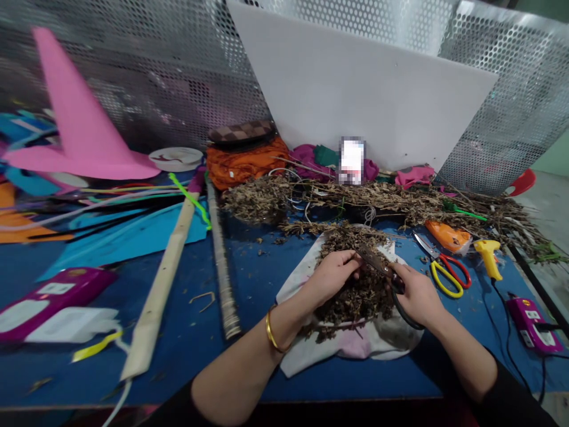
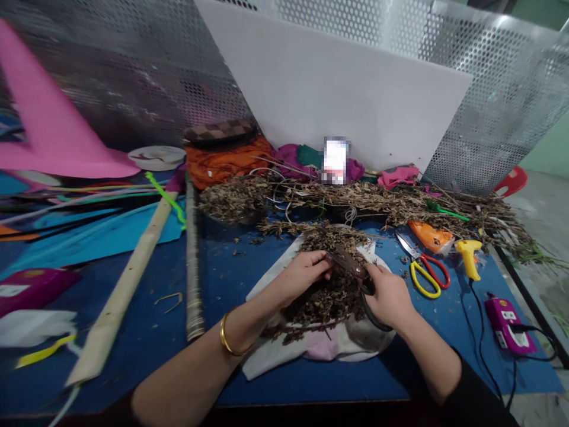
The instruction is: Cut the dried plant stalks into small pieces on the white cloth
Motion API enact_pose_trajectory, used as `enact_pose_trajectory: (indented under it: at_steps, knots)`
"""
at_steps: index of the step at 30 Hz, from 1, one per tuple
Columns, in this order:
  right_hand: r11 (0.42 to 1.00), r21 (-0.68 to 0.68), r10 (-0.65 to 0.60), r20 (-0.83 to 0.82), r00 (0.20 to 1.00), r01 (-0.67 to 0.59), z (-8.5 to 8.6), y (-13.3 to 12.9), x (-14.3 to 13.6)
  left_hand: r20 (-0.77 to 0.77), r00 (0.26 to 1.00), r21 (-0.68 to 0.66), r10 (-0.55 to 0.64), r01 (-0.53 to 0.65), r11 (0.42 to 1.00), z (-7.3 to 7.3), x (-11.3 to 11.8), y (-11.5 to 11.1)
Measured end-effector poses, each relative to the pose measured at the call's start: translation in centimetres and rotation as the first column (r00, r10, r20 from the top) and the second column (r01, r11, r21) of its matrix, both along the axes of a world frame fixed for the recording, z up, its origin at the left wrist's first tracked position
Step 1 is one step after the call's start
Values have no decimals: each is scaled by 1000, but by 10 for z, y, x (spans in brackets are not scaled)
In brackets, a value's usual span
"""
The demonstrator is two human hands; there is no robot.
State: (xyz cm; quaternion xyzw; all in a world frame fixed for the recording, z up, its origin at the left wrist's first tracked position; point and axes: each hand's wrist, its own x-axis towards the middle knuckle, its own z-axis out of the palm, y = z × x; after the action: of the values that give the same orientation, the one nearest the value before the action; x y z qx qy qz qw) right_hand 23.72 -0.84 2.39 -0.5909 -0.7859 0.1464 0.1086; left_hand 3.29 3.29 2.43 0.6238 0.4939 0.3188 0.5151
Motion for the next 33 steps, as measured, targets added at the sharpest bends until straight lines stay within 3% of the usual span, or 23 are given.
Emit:
enact_pose_trajectory:
  at_steps: [7, 19, 26, 33]
  knots:
    - [1000, -6, 20, 13, 1000, -20, 3, -2, -2, 59, 997, -34, -43, 45, 998, -8, 1, 1]
    - [994, -105, 29, 53, 998, -24, 4, -1, -3, 100, 995, -191, -4, 23, 981, -1, 2, 0]
    - [998, -52, 34, 97, 995, -29, 0, 0, -3, 69, 996, -168, -51, 62, 984, -5, 1, 1]
    - [993, -106, 55, 100, 993, -44, 2, -1, -2, 46, 997, -183, -57, 65, 981, -6, 1, 1]
